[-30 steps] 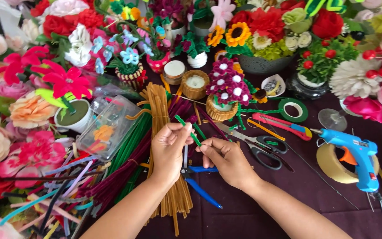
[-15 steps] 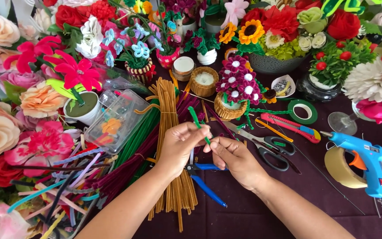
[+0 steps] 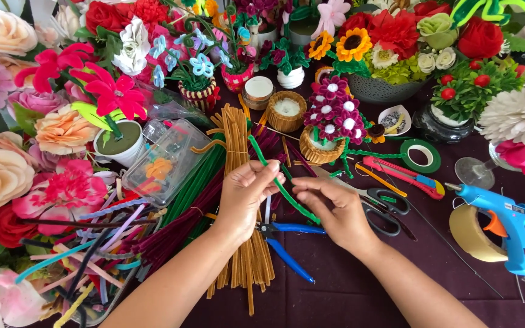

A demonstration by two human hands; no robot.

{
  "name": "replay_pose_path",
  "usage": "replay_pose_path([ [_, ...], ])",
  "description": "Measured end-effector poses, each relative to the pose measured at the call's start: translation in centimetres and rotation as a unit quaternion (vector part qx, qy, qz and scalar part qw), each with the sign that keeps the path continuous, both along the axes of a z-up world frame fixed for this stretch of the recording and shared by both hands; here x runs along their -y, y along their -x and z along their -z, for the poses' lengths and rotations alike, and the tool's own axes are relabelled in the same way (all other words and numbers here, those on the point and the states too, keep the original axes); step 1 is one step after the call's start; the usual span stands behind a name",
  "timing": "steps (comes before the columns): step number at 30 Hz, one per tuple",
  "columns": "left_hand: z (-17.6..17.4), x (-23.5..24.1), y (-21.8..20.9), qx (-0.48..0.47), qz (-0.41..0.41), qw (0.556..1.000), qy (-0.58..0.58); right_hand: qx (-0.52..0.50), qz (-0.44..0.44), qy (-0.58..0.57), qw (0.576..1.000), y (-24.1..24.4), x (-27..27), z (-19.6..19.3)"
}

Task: Assembling artificial flowers by wrapping and shaping pipe cleaners around wooden sticks and cutting them to size.

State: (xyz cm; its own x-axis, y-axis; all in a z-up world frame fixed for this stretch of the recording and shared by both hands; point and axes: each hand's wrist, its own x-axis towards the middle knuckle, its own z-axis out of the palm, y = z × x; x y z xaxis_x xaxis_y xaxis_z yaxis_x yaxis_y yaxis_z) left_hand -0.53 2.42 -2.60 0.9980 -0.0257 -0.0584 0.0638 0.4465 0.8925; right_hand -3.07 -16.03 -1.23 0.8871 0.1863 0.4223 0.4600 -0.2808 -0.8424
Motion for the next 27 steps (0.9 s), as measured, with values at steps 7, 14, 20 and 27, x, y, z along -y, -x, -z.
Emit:
replay_pose_path([
  [7,-0.3,0.7,0.5,-0.004,-0.04,0.999,-0.031,-0.068,-0.018,-0.041,0.997,0.9,-0.5,0.7],
  [14,-1.0,0.8,1.0,0.01,-0.089,0.995,-0.033,-0.155,-0.029,-0.137,0.978,1.0,-1.4,1.5],
  [20,-0.6,0.4,0.1,0.019,-0.103,0.995,-0.005,-0.161,-0.048,-0.136,0.976,1.0,-1.1,1.7],
  [27,0.6,-0.3,-0.6,0.047,-0.133,0.989,-0.041,-0.146,-0.062,-0.094,0.983,1.4,-1.7,1.3],
])
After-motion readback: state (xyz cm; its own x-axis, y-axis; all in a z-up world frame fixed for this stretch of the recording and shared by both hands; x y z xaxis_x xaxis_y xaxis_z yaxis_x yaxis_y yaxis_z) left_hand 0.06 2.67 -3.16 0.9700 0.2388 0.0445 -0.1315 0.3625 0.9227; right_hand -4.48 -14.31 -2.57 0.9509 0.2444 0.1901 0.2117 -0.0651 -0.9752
